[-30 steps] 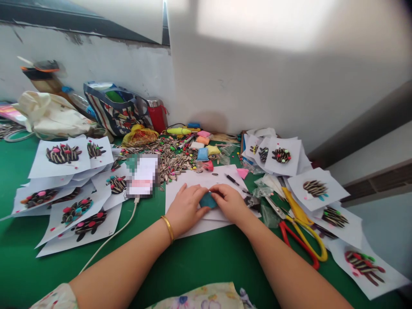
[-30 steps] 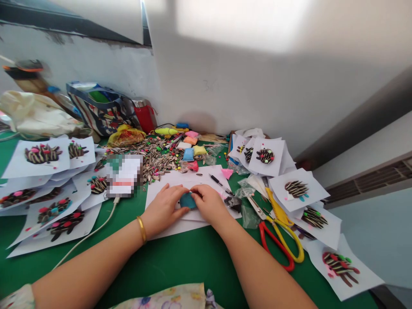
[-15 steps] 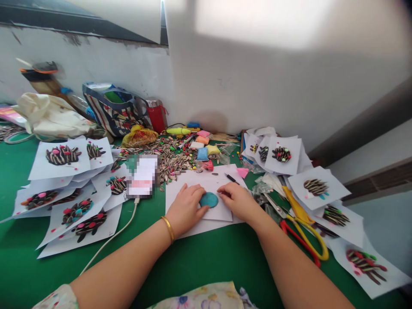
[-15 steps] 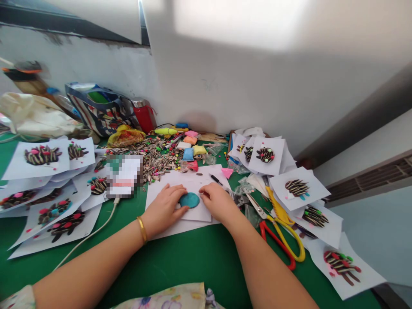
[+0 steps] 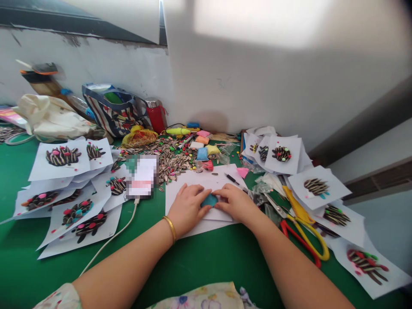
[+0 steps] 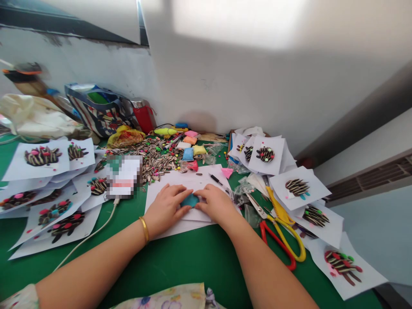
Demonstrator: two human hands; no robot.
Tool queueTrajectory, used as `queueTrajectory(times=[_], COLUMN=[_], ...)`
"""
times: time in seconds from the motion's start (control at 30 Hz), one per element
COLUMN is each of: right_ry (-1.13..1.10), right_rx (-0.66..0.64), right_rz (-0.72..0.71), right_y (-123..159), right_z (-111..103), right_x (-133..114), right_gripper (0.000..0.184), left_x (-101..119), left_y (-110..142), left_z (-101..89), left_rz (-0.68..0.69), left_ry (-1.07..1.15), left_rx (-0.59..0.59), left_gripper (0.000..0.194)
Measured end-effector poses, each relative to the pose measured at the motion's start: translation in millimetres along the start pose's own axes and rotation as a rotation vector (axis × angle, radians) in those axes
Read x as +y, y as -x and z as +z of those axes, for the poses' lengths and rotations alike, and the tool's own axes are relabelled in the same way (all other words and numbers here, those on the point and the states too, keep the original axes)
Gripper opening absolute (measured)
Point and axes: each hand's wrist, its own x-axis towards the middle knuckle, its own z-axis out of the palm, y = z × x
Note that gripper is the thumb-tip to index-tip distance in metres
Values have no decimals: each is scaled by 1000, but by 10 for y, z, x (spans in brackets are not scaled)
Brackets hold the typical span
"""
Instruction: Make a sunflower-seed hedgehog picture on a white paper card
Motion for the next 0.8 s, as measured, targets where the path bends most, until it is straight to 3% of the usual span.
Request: queueTrajectory(times=[0.47,0.63,0.8], right_ry=[48,87,126], right_rx=[-70,-117,-59], right_rz=[-31,-30,-48], right_y=[67,198,335], right_z=[-99,-197,-96], right_x=[-88,-209,-229], right_gripper=[46,41,46], left_x=[-4,-39,-60], left_y=[17,22,28], left_z=[15,8,4], left_rz=[0,1,-8], left_ry=[-10,22,28], left_rx=[16,2,-27], left_gripper=[37,56,61])
